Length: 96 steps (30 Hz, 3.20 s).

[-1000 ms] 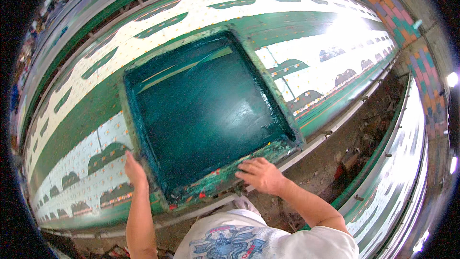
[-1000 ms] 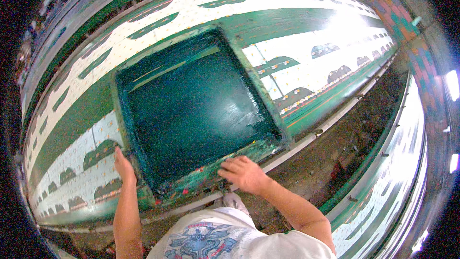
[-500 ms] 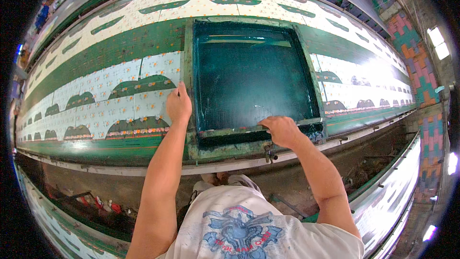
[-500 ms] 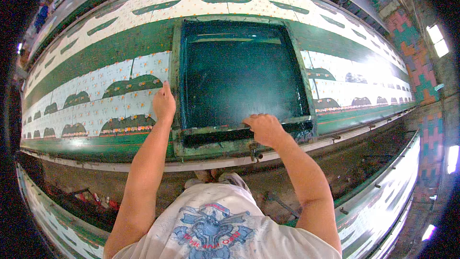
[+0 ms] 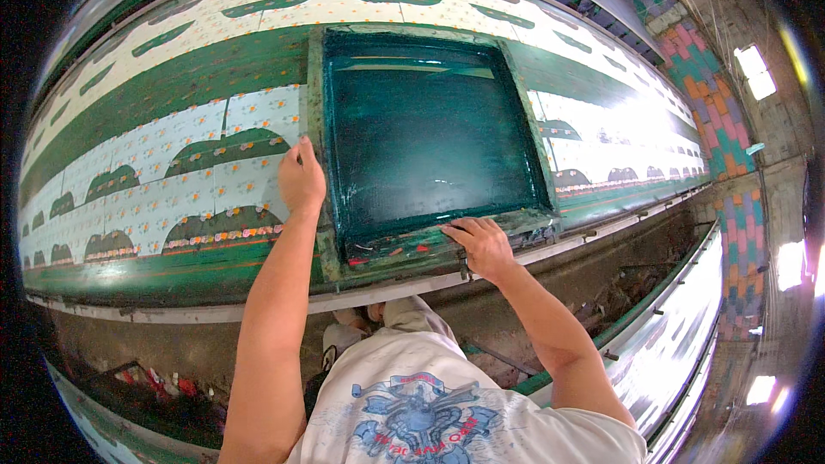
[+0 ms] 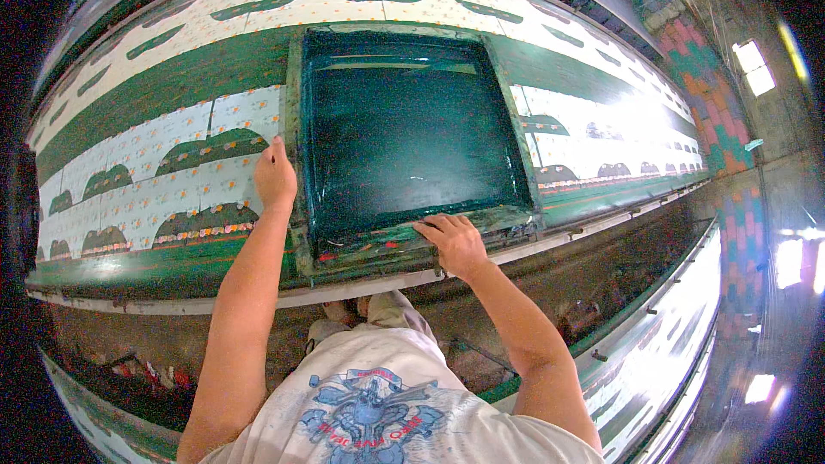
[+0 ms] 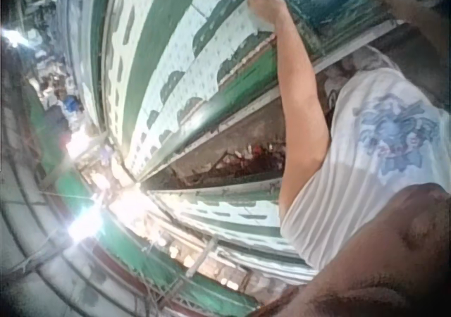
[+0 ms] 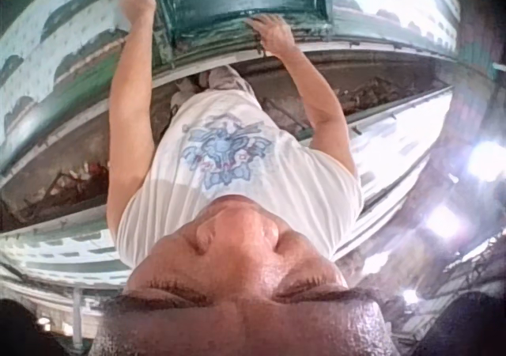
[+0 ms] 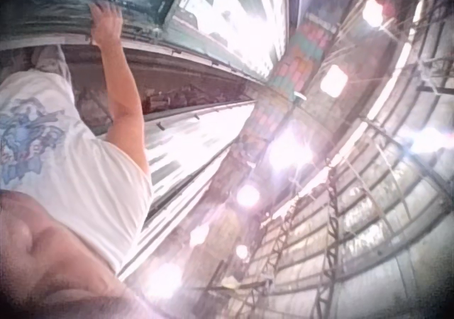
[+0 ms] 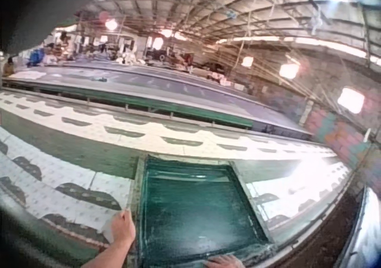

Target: The person repeatedly uses a squeegee to pull green ink across a screen printing frame placed over patterned fabric on a conveyor. The person lifts and repositions the frame multiple times along the line, continuing the same squeegee strokes on successive sections of fabric.

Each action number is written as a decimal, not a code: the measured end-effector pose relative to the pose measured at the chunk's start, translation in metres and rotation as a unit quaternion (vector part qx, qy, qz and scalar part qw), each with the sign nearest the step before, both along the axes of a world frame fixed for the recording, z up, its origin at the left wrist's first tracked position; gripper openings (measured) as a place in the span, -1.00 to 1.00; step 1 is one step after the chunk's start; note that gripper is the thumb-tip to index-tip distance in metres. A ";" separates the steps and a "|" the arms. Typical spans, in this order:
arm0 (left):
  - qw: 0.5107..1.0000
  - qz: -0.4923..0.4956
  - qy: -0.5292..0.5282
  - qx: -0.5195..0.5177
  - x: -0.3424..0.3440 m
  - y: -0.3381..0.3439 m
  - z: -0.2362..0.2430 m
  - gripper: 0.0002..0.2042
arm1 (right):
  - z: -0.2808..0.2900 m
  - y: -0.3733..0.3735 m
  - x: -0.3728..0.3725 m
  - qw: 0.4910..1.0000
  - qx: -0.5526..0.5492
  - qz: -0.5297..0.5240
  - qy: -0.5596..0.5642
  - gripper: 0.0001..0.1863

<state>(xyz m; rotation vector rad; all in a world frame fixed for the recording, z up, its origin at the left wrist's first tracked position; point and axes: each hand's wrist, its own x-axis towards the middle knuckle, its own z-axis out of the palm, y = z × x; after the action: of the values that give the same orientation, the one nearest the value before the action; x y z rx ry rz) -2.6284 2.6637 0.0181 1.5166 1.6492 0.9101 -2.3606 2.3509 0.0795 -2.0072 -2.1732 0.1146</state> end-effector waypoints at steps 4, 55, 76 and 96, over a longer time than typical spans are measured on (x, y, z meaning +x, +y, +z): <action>1.000 0.001 -0.009 0.018 0.006 -0.007 0.012 -0.35 | -0.002 0.029 0.010 0.998 0.055 0.014 -0.013 -0.31; 0.977 0.104 0.128 0.135 0.012 -0.002 -0.006 -0.51 | 0.017 0.381 0.190 0.998 -0.050 0.022 -0.034 -0.78; 0.985 0.125 0.017 0.119 -0.006 -0.004 -0.011 -0.36 | 0.009 0.072 0.054 0.996 -0.074 0.032 -0.026 -0.71; 0.977 0.162 -0.118 0.079 -0.016 0.036 -0.052 -0.39 | 0.016 -0.059 0.113 0.965 0.203 0.100 0.130 -0.62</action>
<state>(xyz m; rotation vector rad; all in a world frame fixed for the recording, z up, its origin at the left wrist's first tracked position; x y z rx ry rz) -2.6444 2.6995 -0.0343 1.1992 1.7076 1.3690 -2.2472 2.2923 0.0959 -1.4619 -2.0273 -0.0378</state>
